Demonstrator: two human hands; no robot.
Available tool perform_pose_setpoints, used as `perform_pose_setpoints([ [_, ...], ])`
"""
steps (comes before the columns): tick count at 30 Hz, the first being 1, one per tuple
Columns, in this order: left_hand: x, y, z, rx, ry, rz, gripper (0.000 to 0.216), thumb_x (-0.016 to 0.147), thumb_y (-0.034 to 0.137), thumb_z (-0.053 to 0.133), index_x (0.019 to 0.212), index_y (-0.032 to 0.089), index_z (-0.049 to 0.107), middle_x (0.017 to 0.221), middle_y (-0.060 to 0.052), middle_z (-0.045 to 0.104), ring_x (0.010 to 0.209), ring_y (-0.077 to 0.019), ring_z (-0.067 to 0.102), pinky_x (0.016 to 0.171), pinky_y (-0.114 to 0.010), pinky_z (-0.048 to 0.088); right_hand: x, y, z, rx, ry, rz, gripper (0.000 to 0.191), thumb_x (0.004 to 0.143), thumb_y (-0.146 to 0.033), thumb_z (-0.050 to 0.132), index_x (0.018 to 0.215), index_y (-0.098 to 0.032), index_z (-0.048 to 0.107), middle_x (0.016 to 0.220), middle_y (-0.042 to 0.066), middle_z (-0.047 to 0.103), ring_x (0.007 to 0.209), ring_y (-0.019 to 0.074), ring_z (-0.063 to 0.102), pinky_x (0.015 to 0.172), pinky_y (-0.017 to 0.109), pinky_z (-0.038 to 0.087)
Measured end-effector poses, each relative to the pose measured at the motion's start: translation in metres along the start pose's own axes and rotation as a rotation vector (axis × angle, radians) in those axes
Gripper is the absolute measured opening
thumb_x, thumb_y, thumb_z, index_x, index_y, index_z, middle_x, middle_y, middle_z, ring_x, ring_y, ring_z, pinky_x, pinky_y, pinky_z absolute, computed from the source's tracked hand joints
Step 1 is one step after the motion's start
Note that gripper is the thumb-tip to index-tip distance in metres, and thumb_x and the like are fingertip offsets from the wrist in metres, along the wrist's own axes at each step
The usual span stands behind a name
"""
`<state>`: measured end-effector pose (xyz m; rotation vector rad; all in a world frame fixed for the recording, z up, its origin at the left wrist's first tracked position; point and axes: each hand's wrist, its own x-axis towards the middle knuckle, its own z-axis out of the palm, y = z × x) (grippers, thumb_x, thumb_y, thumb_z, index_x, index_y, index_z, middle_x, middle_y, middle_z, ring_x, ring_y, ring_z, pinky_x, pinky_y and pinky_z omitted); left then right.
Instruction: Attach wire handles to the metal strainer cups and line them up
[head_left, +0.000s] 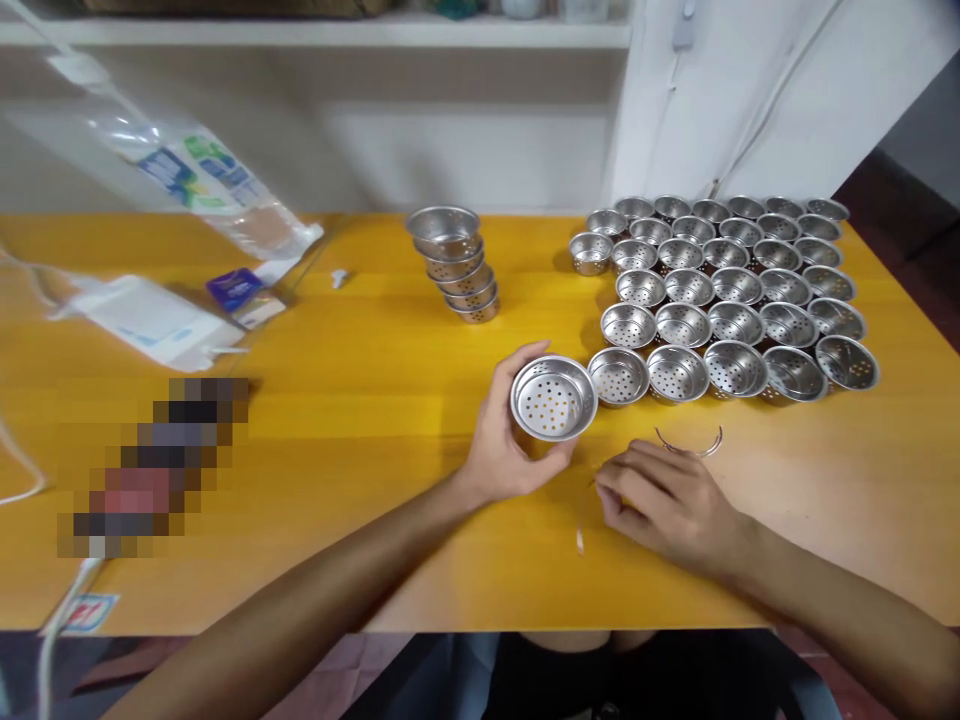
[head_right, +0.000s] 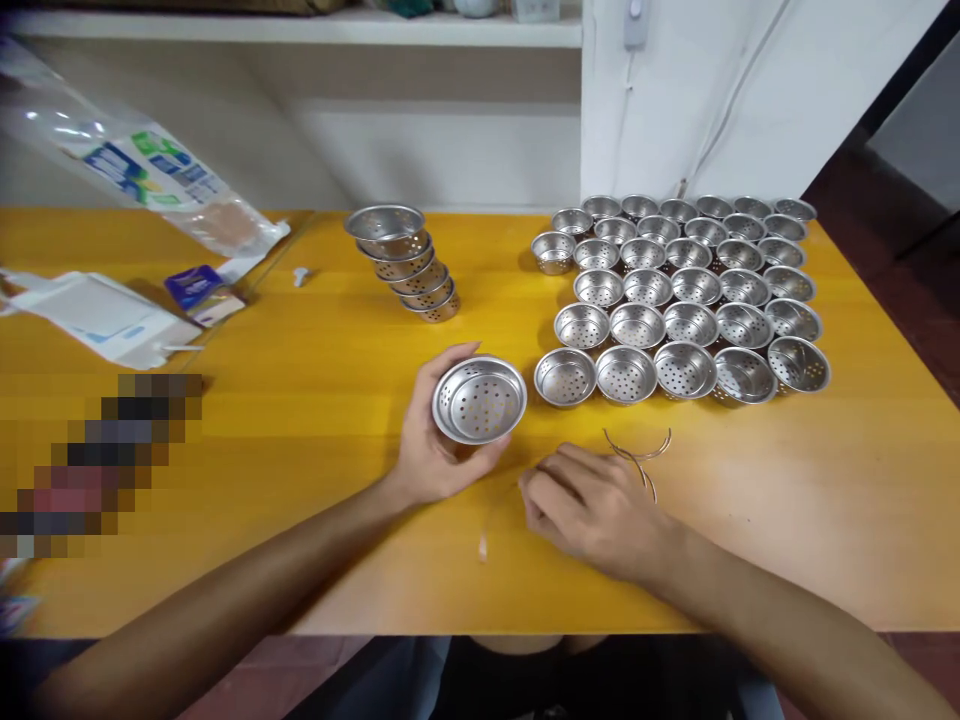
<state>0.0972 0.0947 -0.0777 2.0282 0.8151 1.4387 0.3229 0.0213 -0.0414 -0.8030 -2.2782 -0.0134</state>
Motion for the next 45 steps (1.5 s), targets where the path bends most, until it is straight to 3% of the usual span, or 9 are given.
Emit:
perform_pose_setpoints([
  [2, 0.000, 0.001, 0.000, -0.039, -0.019, -0.011, 0.093, 0.077, 0.033, 0.088, 0.158, 0.022, 0.044, 0.137, -0.016, 0.065, 0.117, -0.0288, 0.071, 0.104, -0.046, 0.061, 0.005, 0.004, -0.005, 0.108, 0.162, 0.085, 0.016, 0.101, -0.003, 0.062, 0.106, -0.016, 0.068, 0.085, 0.003, 0.072, 0.073, 0.0136, 0.062, 0.067, 0.028, 0.055],
  [5, -0.001, 0.004, 0.000, -0.069, -0.067, -0.044, 0.093, 0.075, 0.029, 0.087, 0.158, 0.021, 0.046, 0.135, -0.016, 0.069, 0.114, -0.0287, 0.073, 0.102, -0.046, 0.062, 0.010, 0.012, -0.010, 0.099, 0.304, 0.197, 0.019, 0.101, -0.003, 0.065, 0.113, -0.017, 0.070, 0.082, 0.001, 0.069, 0.069, 0.0116, 0.062, 0.062, 0.025, 0.054],
  [8, -0.001, 0.010, -0.001, -0.068, -0.115, -0.049, 0.091, 0.073, 0.025, 0.087, 0.156, 0.021, 0.050, 0.135, -0.016, 0.071, 0.115, -0.0297, 0.075, 0.101, -0.045, 0.063, 0.011, 0.020, -0.011, 0.000, 0.351, 0.278, 0.016, 0.102, -0.007, 0.065, 0.107, -0.019, 0.073, 0.074, -0.003, 0.064, 0.061, 0.0096, 0.057, 0.058, 0.024, 0.051],
  [12, -0.001, 0.015, 0.000, -0.076, -0.169, -0.030, 0.091, 0.072, 0.025, 0.087, 0.156, 0.021, 0.052, 0.135, -0.016, 0.073, 0.114, -0.0309, 0.076, 0.099, -0.045, 0.064, 0.009, 0.024, -0.009, 0.015, 0.399, 0.329, 0.016, 0.103, -0.009, 0.064, 0.108, -0.021, 0.075, 0.076, -0.002, 0.069, 0.059, 0.0093, 0.061, 0.058, 0.024, 0.054],
  [17, -0.004, 0.013, 0.002, -0.069, -0.163, -0.017, 0.090, 0.072, 0.026, 0.087, 0.154, 0.024, 0.050, 0.137, -0.015, 0.071, 0.116, -0.0308, 0.074, 0.100, -0.046, 0.064, 0.010, 0.022, -0.013, 0.054, 0.424, 0.359, 0.017, 0.103, -0.010, 0.066, 0.110, -0.022, 0.076, 0.078, -0.002, 0.072, 0.061, 0.0098, 0.064, 0.059, 0.024, 0.056],
  [28, 0.006, 0.013, 0.003, 0.024, -0.173, 0.165, 0.078, 0.071, 0.022, 0.086, 0.143, 0.023, 0.056, 0.125, -0.012, 0.067, 0.112, -0.0293, 0.068, 0.094, -0.047, 0.060, 0.009, 0.022, -0.011, -0.026, 0.438, 0.296, 0.022, 0.100, -0.004, 0.067, 0.110, -0.021, 0.074, 0.076, -0.003, 0.070, 0.061, 0.0090, 0.062, 0.058, 0.022, 0.054],
  [37, 0.003, 0.017, 0.004, 0.073, -0.220, 0.145, 0.062, 0.073, 0.023, 0.086, 0.127, 0.022, 0.056, 0.125, -0.013, 0.064, 0.113, -0.0284, 0.069, 0.092, -0.043, 0.059, 0.007, 0.022, -0.006, -0.122, 0.433, 0.194, 0.026, 0.096, 0.002, 0.068, 0.112, -0.018, 0.072, 0.072, -0.003, 0.067, 0.058, 0.0097, 0.059, 0.058, 0.024, 0.052],
  [45, 0.003, 0.016, 0.003, 0.096, -0.200, 0.111, 0.061, 0.074, 0.025, 0.089, 0.124, 0.024, 0.055, 0.125, -0.012, 0.065, 0.114, -0.0291, 0.069, 0.093, -0.044, 0.059, 0.007, 0.023, -0.006, -0.158, 0.426, 0.215, 0.022, 0.097, -0.001, 0.068, 0.111, -0.017, 0.073, 0.069, -0.002, 0.065, 0.057, 0.0097, 0.057, 0.057, 0.024, 0.051],
])
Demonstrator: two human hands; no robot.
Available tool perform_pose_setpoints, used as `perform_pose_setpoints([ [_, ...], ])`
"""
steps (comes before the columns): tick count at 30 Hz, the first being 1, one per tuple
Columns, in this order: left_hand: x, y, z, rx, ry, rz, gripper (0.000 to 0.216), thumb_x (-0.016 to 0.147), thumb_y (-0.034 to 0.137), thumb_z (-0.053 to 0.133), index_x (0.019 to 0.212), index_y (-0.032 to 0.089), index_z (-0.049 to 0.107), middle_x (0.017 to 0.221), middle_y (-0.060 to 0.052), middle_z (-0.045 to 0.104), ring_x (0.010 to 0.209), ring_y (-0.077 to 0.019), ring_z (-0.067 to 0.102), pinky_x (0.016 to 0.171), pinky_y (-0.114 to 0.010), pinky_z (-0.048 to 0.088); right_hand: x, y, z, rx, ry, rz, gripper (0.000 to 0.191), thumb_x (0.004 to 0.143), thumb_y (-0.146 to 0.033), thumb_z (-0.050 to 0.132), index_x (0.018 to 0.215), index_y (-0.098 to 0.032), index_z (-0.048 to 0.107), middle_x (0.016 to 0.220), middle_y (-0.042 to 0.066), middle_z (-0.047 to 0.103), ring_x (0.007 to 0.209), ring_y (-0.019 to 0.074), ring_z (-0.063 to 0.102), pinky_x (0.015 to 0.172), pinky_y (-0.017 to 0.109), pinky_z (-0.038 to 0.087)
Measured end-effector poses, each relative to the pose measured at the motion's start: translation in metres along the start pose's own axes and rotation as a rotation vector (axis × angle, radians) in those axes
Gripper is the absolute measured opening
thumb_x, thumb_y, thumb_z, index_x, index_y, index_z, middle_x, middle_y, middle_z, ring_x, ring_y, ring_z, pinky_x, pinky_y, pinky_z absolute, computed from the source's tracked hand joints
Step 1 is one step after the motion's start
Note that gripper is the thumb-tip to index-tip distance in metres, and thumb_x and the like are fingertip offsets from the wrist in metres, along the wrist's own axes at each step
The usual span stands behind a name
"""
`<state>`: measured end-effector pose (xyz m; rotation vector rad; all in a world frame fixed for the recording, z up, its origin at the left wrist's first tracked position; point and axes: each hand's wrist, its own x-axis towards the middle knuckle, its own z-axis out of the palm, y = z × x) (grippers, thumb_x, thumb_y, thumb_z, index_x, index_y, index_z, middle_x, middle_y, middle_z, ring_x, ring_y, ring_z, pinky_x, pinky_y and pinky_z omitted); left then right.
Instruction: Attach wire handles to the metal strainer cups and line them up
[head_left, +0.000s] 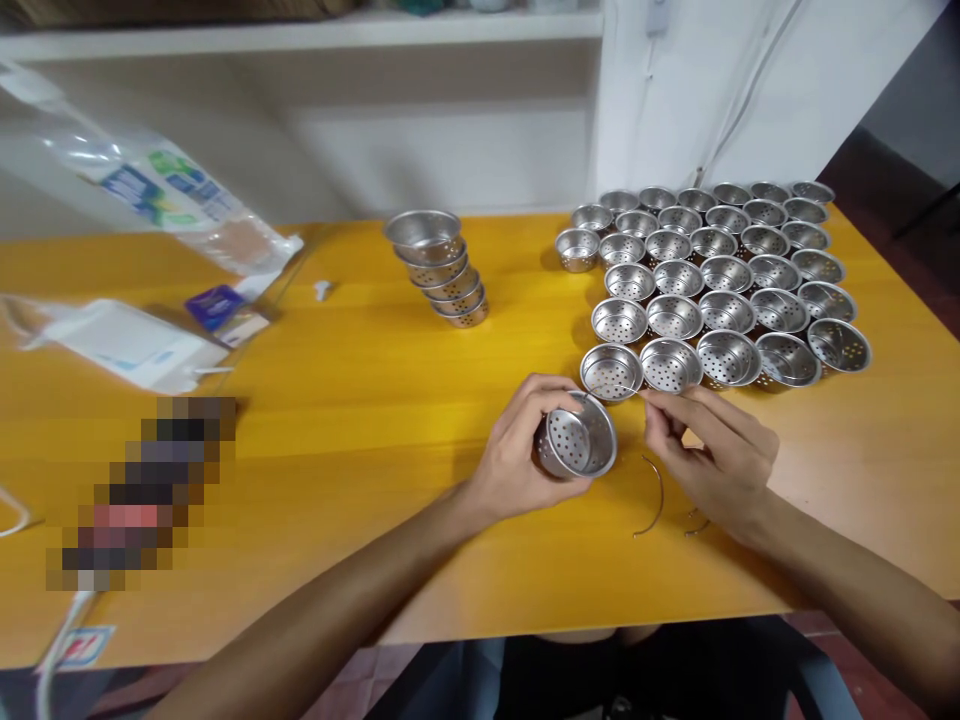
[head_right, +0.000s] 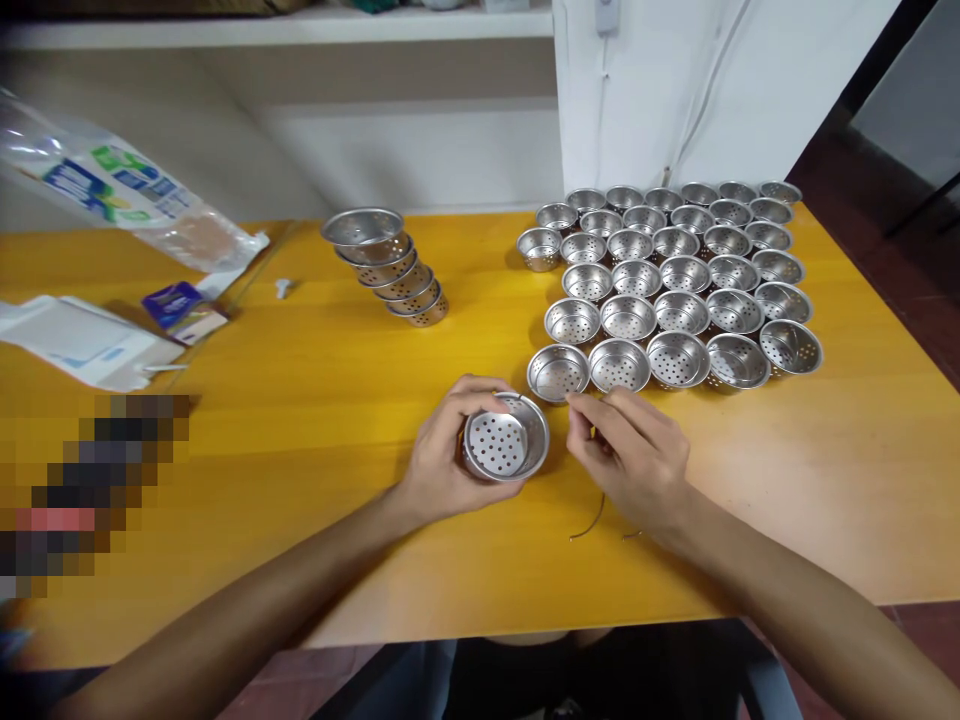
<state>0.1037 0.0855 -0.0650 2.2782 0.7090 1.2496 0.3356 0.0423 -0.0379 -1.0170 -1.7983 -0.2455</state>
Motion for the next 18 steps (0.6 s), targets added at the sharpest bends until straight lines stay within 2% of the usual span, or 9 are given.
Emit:
perform_pose_setpoints([
  [5, 0.000, 0.004, 0.000, 0.037, -0.032, 0.006, 0.053, 0.076, 0.025, 0.090, 0.117, 0.023, 0.056, 0.127, -0.013, 0.066, 0.113, -0.0291, 0.068, 0.093, -0.044, 0.058, 0.000, -0.004, -0.002, -0.036, 0.004, -0.035, 0.028, 0.095, 0.001, 0.069, 0.114, -0.019, 0.073, 0.067, -0.004, 0.062, 0.056, 0.0095, 0.056, 0.057, 0.024, 0.050],
  [9, 0.001, 0.014, 0.000, 0.109, -0.088, 0.006, 0.041, 0.080, 0.024, 0.087, 0.106, 0.022, 0.055, 0.125, -0.014, 0.070, 0.109, -0.0295, 0.068, 0.097, -0.049, 0.056, 0.000, -0.011, -0.010, -0.108, -0.042, -0.132, 0.048, 0.093, 0.005, 0.069, 0.134, -0.019, 0.072, 0.065, -0.005, 0.056, 0.053, 0.0096, 0.048, 0.055, 0.025, 0.046],
  [11, 0.001, 0.019, 0.000, 0.113, -0.122, -0.016, 0.039, 0.081, 0.026, 0.087, 0.108, 0.021, 0.059, 0.124, -0.015, 0.070, 0.109, -0.0302, 0.067, 0.092, -0.047, 0.057, 0.001, -0.015, -0.013, -0.128, -0.054, -0.194, 0.060, 0.091, 0.008, 0.069, 0.145, -0.018, 0.069, 0.065, -0.005, 0.054, 0.053, 0.0107, 0.046, 0.054, 0.027, 0.044],
  [14, -0.001, 0.023, 0.003, 0.055, -0.144, -0.056, 0.047, 0.079, 0.030, 0.088, 0.119, 0.022, 0.065, 0.128, -0.015, 0.069, 0.112, -0.0317, 0.067, 0.082, -0.042, 0.058, 0.003, -0.018, -0.015, -0.120, -0.074, -0.263, 0.072, 0.089, 0.010, 0.068, 0.155, -0.018, 0.062, 0.066, -0.004, 0.055, 0.055, 0.0124, 0.050, 0.054, 0.028, 0.044],
  [18, -0.002, 0.024, 0.007, -0.028, -0.124, -0.056, 0.058, 0.077, 0.032, 0.089, 0.130, 0.024, 0.067, 0.132, -0.014, 0.068, 0.119, -0.0326, 0.067, 0.091, -0.046, 0.061, 0.004, -0.018, -0.014, -0.099, -0.068, -0.327, 0.073, 0.087, 0.012, 0.069, 0.155, -0.014, 0.062, 0.064, -0.004, 0.056, 0.055, 0.0131, 0.050, 0.054, 0.028, 0.045],
])
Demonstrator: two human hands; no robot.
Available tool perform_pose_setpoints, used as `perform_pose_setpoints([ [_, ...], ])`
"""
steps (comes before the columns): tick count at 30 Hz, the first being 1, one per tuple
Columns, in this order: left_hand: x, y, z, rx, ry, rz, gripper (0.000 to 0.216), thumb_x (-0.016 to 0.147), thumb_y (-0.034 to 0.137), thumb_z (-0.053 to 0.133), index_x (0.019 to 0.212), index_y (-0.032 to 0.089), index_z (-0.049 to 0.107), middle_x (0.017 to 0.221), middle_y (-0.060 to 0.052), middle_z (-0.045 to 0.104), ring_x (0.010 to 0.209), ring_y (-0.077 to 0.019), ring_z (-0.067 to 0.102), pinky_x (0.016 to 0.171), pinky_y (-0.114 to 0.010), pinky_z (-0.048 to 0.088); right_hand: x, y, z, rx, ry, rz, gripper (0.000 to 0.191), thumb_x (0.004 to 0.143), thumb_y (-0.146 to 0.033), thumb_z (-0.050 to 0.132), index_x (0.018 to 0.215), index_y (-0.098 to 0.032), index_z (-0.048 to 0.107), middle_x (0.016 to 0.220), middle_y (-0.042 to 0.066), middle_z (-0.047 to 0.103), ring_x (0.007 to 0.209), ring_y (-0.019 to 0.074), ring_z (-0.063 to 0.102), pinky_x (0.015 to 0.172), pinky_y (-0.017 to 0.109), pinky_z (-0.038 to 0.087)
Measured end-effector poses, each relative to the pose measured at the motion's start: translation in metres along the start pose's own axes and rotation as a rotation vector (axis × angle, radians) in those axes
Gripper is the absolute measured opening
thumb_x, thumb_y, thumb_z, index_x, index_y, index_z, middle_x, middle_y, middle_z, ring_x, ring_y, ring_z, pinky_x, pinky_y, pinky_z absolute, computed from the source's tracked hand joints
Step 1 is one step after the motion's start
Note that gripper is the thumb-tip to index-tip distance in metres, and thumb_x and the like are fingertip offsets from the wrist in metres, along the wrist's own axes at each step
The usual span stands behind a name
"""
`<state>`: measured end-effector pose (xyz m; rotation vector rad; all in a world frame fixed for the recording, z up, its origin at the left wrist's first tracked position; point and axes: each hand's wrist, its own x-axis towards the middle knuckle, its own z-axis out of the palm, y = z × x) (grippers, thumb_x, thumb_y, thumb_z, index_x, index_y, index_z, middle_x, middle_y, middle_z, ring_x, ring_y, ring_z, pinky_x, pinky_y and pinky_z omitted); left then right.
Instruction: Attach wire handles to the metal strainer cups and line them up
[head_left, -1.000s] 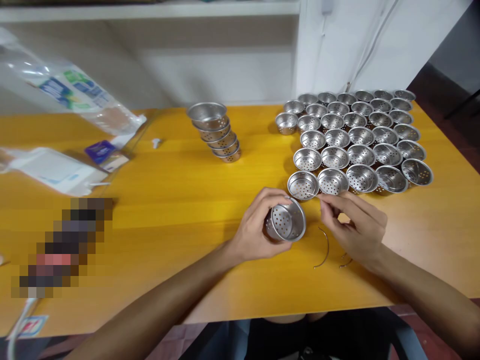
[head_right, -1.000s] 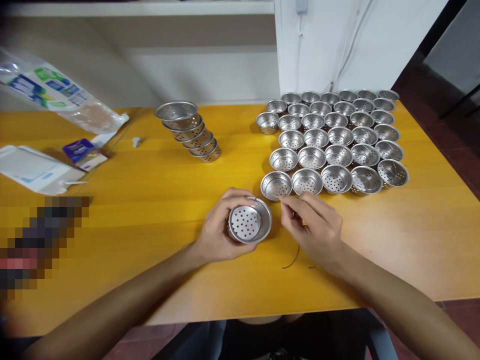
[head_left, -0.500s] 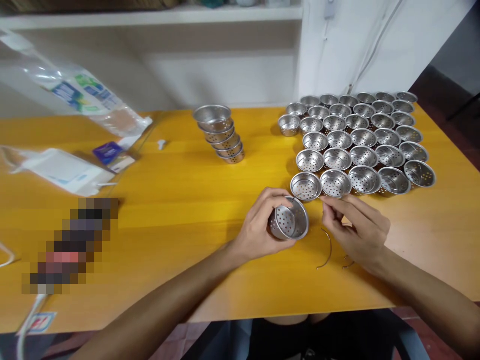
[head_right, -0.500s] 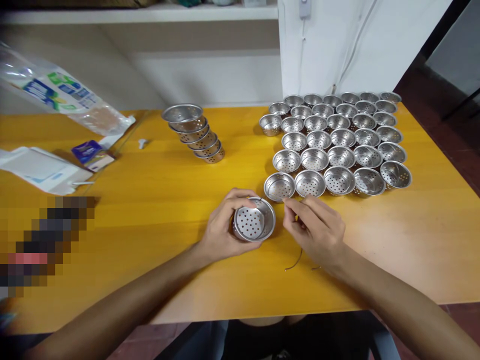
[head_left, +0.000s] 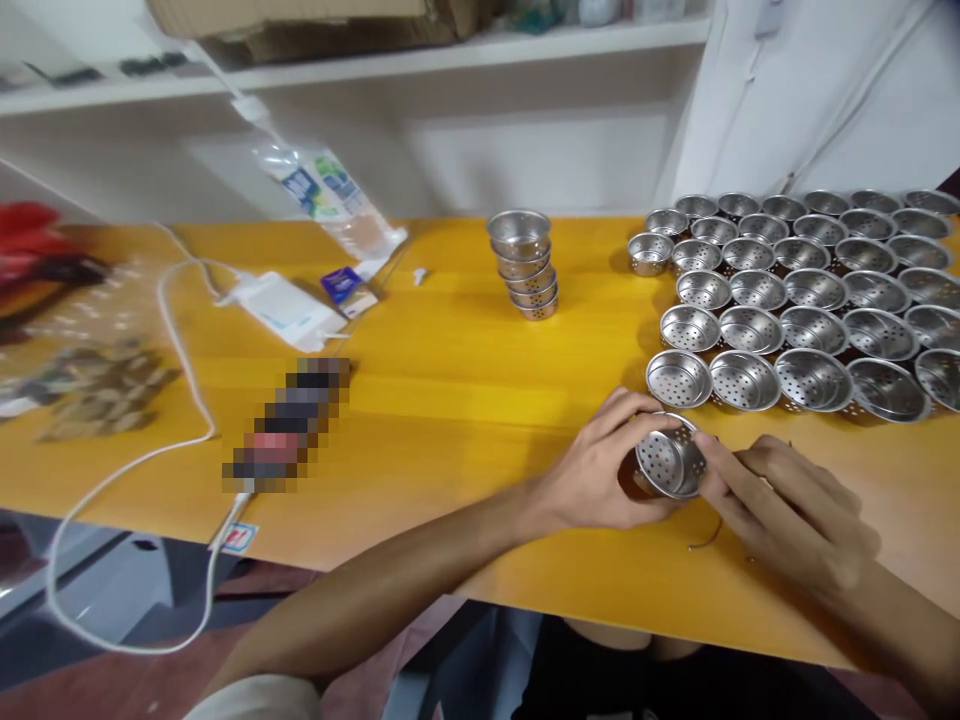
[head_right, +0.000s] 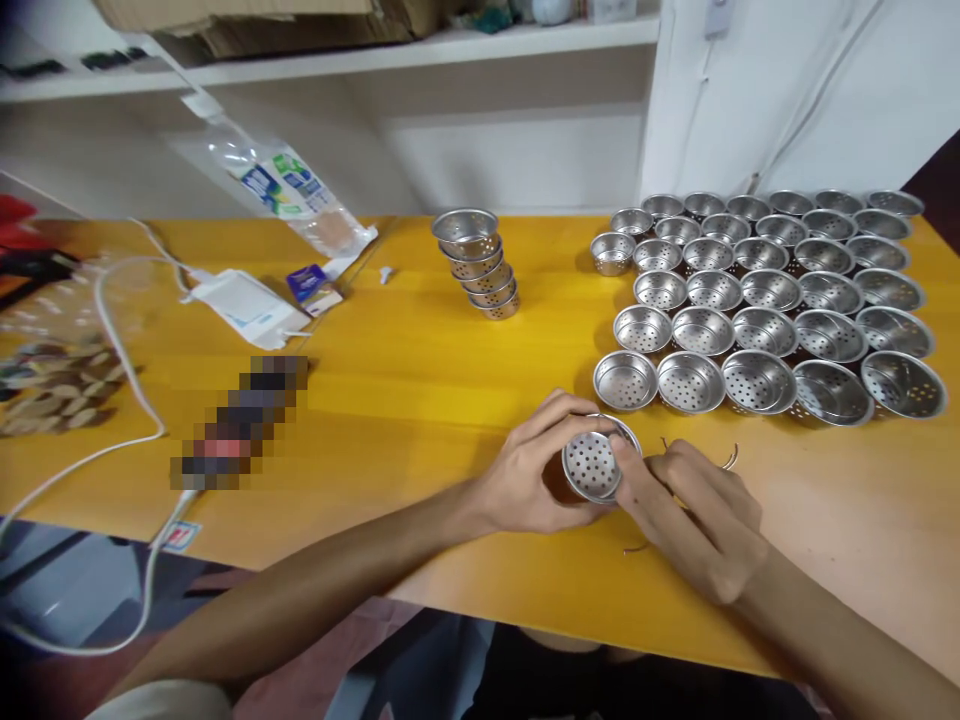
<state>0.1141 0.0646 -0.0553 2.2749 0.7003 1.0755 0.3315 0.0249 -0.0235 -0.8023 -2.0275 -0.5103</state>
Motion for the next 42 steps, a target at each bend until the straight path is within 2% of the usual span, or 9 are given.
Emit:
perform_pose_setpoints([
  [4, 0.002, -0.003, -0.001, -0.052, 0.012, -0.024, 0.062, 0.077, 0.032, 0.089, 0.134, 0.026, 0.068, 0.131, -0.013, 0.069, 0.120, -0.0325, 0.068, 0.099, -0.050, 0.061, -0.005, 0.004, 0.005, 0.068, 0.003, 0.097, 0.065, 0.087, 0.011, 0.070, 0.144, -0.020, 0.071, 0.066, -0.004, 0.060, 0.054, 0.0119, 0.050, 0.054, 0.027, 0.045],
  [10, 0.006, -0.011, -0.006, -0.138, -0.030, -0.092, 0.063, 0.074, 0.036, 0.093, 0.130, 0.025, 0.068, 0.124, -0.011, 0.071, 0.114, -0.0297, 0.070, 0.098, -0.049, 0.060, -0.004, 0.021, 0.009, 0.811, -0.247, 0.549, 0.035, 0.107, -0.016, 0.061, 0.129, -0.034, 0.082, 0.096, 0.002, 0.082, 0.073, 0.0142, 0.072, 0.069, 0.028, 0.059],
  [15, 0.008, -0.015, -0.003, -0.269, -0.067, -0.157, 0.064, 0.072, 0.050, 0.098, 0.121, 0.022, 0.068, 0.117, -0.010, 0.071, 0.103, -0.0266, 0.072, 0.094, -0.046, 0.058, -0.007, 0.036, 0.011, 1.146, -0.460, 0.690, 0.023, 0.107, -0.032, 0.068, 0.121, -0.034, 0.086, 0.103, 0.002, 0.085, 0.085, 0.0159, 0.077, 0.079, 0.030, 0.061],
  [19, 0.010, -0.015, -0.003, -0.320, -0.085, -0.195, 0.060, 0.070, 0.054, 0.099, 0.110, 0.021, 0.068, 0.108, -0.007, 0.071, 0.095, -0.0237, 0.071, 0.089, -0.041, 0.057, -0.011, 0.033, 0.016, 1.099, -0.530, 0.750, 0.011, 0.097, -0.035, 0.082, 0.098, -0.025, 0.085, 0.082, -0.001, 0.080, 0.066, 0.0112, 0.068, 0.060, 0.023, 0.051],
  [22, 0.010, -0.013, -0.004, -0.326, -0.111, -0.256, 0.054, 0.072, 0.046, 0.096, 0.109, 0.021, 0.067, 0.106, -0.006, 0.072, 0.093, -0.0222, 0.070, 0.086, -0.039, 0.057, -0.010, 0.026, 0.019, 1.061, -0.539, 0.782, 0.022, 0.093, -0.036, 0.084, 0.082, -0.021, 0.074, 0.059, -0.007, 0.063, 0.049, 0.0066, 0.051, 0.047, 0.020, 0.037],
  [24, 0.009, -0.011, -0.004, -0.339, -0.121, -0.282, 0.051, 0.073, 0.041, 0.093, 0.111, 0.021, 0.065, 0.104, -0.005, 0.073, 0.090, -0.0211, 0.070, 0.083, -0.037, 0.057, -0.008, 0.022, 0.019, 1.092, -0.570, 0.830, 0.028, 0.094, -0.038, 0.083, 0.079, -0.021, 0.067, 0.053, -0.008, 0.057, 0.043, 0.0062, 0.048, 0.043, 0.019, 0.033],
  [27, 0.006, -0.012, -0.003, -0.373, -0.114, -0.289, 0.051, 0.073, 0.035, 0.088, 0.115, 0.022, 0.062, 0.099, -0.003, 0.073, 0.085, -0.0191, 0.069, 0.078, -0.035, 0.057, -0.007, 0.017, 0.019, 1.139, -0.604, 0.896, 0.032, 0.095, -0.042, 0.082, 0.079, -0.021, 0.064, 0.051, -0.008, 0.057, 0.038, 0.0071, 0.051, 0.039, 0.018, 0.035],
  [34, 0.005, -0.012, -0.003, -0.398, -0.128, -0.315, 0.050, 0.071, 0.031, 0.084, 0.114, 0.022, 0.059, 0.092, 0.000, 0.072, 0.076, -0.0163, 0.065, 0.072, -0.032, 0.054, -0.009, 0.011, 0.021, 1.181, -0.558, 0.971, 0.034, 0.093, -0.040, 0.084, 0.077, -0.021, 0.062, 0.050, -0.009, 0.057, 0.036, 0.0075, 0.054, 0.037, 0.017, 0.037],
  [42, 0.007, -0.010, -0.002, -0.385, -0.118, -0.341, 0.047, 0.069, 0.030, 0.083, 0.109, 0.021, 0.060, 0.091, 0.001, 0.071, 0.074, -0.0152, 0.062, 0.070, -0.031, 0.052, -0.007, 0.010, 0.022, 1.180, -0.557, 0.991, 0.035, 0.093, -0.042, 0.084, 0.076, -0.021, 0.062, 0.052, -0.008, 0.060, 0.036, 0.0085, 0.056, 0.036, 0.017, 0.038],
])
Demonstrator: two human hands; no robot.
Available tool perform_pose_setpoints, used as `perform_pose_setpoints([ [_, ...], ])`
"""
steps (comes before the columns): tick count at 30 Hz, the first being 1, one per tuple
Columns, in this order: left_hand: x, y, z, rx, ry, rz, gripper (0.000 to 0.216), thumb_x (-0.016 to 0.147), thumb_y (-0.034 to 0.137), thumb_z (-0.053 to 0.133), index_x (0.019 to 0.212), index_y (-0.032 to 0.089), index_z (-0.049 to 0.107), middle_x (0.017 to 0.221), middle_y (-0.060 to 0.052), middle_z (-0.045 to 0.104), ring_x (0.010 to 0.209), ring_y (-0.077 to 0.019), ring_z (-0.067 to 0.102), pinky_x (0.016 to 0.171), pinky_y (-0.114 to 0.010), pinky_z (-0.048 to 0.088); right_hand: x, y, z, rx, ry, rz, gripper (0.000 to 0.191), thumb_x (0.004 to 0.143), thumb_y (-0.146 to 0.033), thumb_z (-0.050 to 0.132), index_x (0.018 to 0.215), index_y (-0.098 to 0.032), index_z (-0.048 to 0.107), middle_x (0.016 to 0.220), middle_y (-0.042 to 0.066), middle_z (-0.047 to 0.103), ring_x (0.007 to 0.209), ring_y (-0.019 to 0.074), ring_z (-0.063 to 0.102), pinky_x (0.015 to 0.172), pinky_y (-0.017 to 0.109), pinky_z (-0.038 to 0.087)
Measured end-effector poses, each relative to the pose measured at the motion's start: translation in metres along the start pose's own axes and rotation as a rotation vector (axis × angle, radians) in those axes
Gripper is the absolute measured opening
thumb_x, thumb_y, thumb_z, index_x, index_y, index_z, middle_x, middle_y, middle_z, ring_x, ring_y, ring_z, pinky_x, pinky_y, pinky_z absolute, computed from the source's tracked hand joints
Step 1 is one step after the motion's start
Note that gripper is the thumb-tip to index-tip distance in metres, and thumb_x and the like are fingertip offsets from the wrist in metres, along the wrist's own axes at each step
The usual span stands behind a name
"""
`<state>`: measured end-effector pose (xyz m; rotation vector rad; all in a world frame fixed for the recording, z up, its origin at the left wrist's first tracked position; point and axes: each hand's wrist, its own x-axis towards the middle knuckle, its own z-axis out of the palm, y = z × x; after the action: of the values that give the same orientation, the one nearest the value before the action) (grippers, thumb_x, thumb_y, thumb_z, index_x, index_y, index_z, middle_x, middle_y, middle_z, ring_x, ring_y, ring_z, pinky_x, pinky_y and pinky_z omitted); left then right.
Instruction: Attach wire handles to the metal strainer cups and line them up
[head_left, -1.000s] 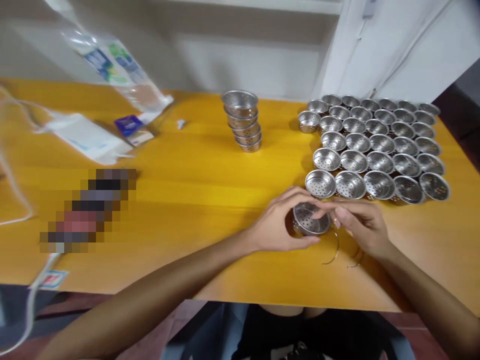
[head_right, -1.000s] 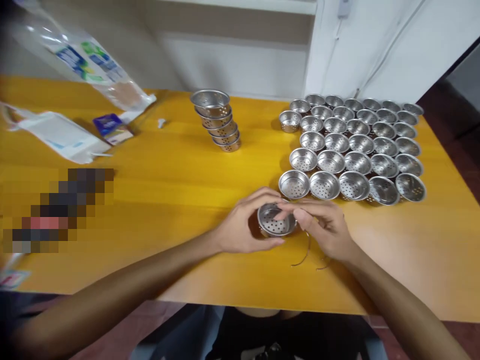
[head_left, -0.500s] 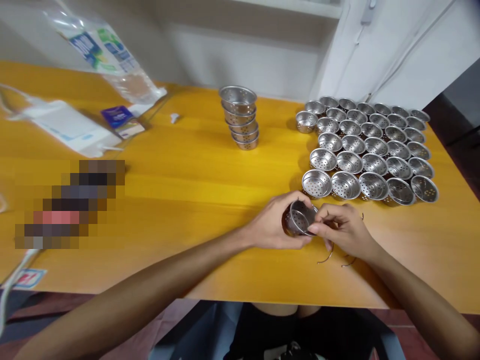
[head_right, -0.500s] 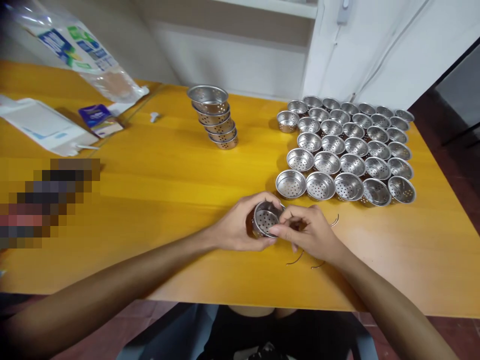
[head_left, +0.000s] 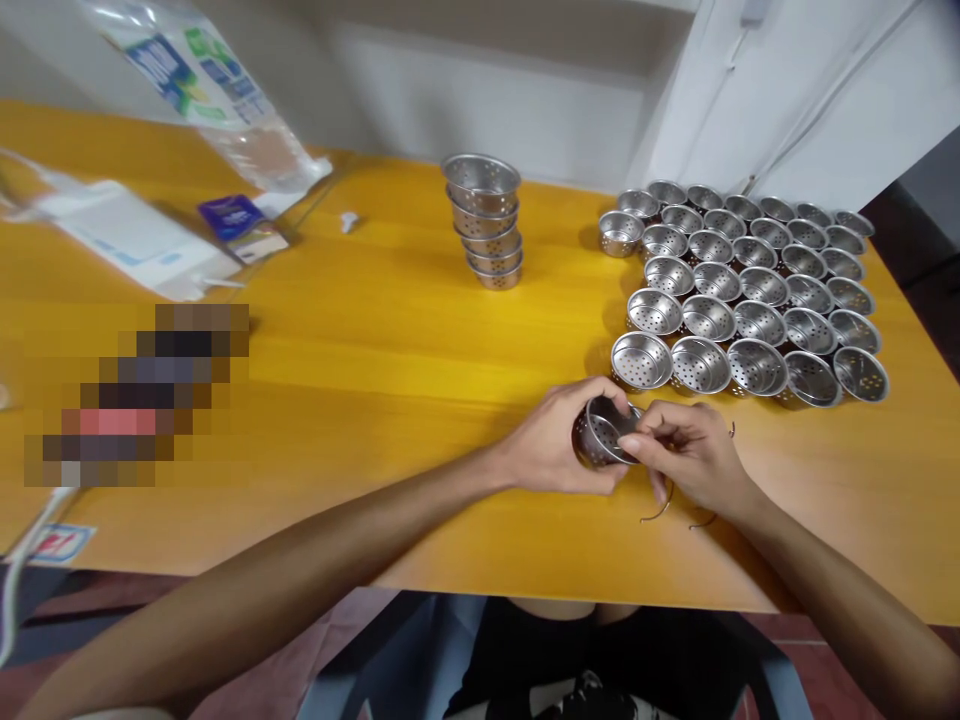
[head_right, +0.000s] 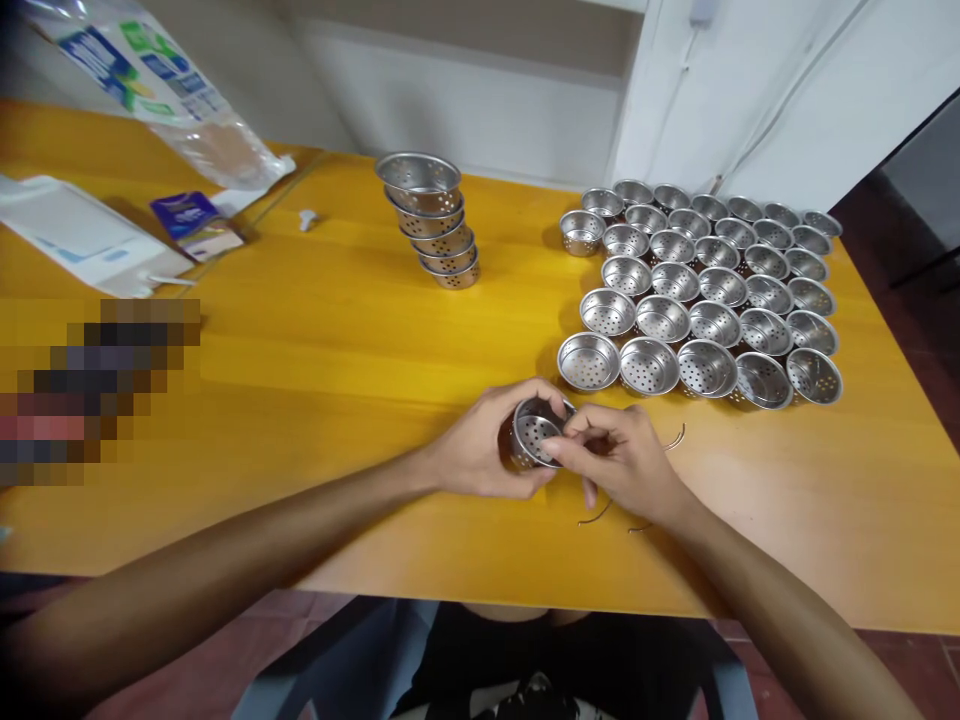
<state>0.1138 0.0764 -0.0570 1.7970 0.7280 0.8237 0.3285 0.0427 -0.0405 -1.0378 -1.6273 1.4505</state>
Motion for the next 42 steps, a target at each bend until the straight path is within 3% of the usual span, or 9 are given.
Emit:
perform_pose_setpoints([
  [10, 0.0004, -0.0014, -0.0001, 0.031, 0.005, 0.007, 0.047, 0.069, 0.031, 0.082, 0.110, 0.021, 0.060, 0.094, 0.000, 0.071, 0.077, -0.0160, 0.064, 0.072, -0.032, 0.054, -0.0006, 0.0008, 0.0046, -0.018, 0.056, -0.008, 0.037, 0.096, -0.045, 0.080, 0.074, -0.021, 0.062, 0.055, -0.006, 0.062, 0.036, 0.0092, 0.057, 0.033, 0.018, 0.038],
  [28, -0.0007, -0.0035, 0.0003, -0.026, -0.008, 0.019, 0.044, 0.071, 0.032, 0.083, 0.108, 0.021, 0.061, 0.094, 0.000, 0.069, 0.076, -0.0145, 0.062, 0.071, -0.030, 0.053, -0.0018, 0.0033, 0.0023, -0.056, 0.017, 0.006, 0.040, 0.097, -0.049, 0.078, 0.073, -0.021, 0.064, 0.049, -0.006, 0.059, 0.036, 0.0097, 0.056, 0.038, 0.020, 0.037],
  [35, -0.0010, -0.0073, 0.0009, -0.023, -0.013, 0.037, 0.046, 0.070, 0.032, 0.083, 0.108, 0.021, 0.059, 0.092, 0.000, 0.068, 0.073, -0.0139, 0.060, 0.069, -0.031, 0.052, -0.0030, 0.0054, 0.0025, -0.017, 0.000, -0.006, 0.036, 0.097, -0.041, 0.080, 0.074, -0.020, 0.064, 0.048, -0.007, 0.058, 0.036, 0.0093, 0.058, 0.037, 0.017, 0.038],
  [39, -0.0012, -0.0066, 0.0008, 0.003, -0.008, 0.065, 0.048, 0.068, 0.031, 0.084, 0.108, 0.022, 0.060, 0.095, -0.001, 0.070, 0.077, -0.0160, 0.063, 0.072, -0.033, 0.054, -0.0040, 0.0058, 0.0054, -0.038, 0.033, -0.027, 0.034, 0.096, -0.040, 0.082, 0.074, -0.019, 0.066, 0.051, -0.006, 0.060, 0.039, 0.0097, 0.061, 0.038, 0.016, 0.042],
  [42, -0.0004, -0.0047, 0.0018, 0.064, 0.081, 0.135, 0.049, 0.070, 0.030, 0.084, 0.112, 0.023, 0.060, 0.104, -0.004, 0.072, 0.088, -0.0208, 0.069, 0.081, -0.038, 0.058, -0.0051, 0.0070, 0.0069, -0.061, 0.122, -0.131, 0.025, 0.097, -0.036, 0.081, 0.082, -0.018, 0.071, 0.063, -0.003, 0.067, 0.047, 0.0104, 0.066, 0.046, 0.019, 0.052],
])
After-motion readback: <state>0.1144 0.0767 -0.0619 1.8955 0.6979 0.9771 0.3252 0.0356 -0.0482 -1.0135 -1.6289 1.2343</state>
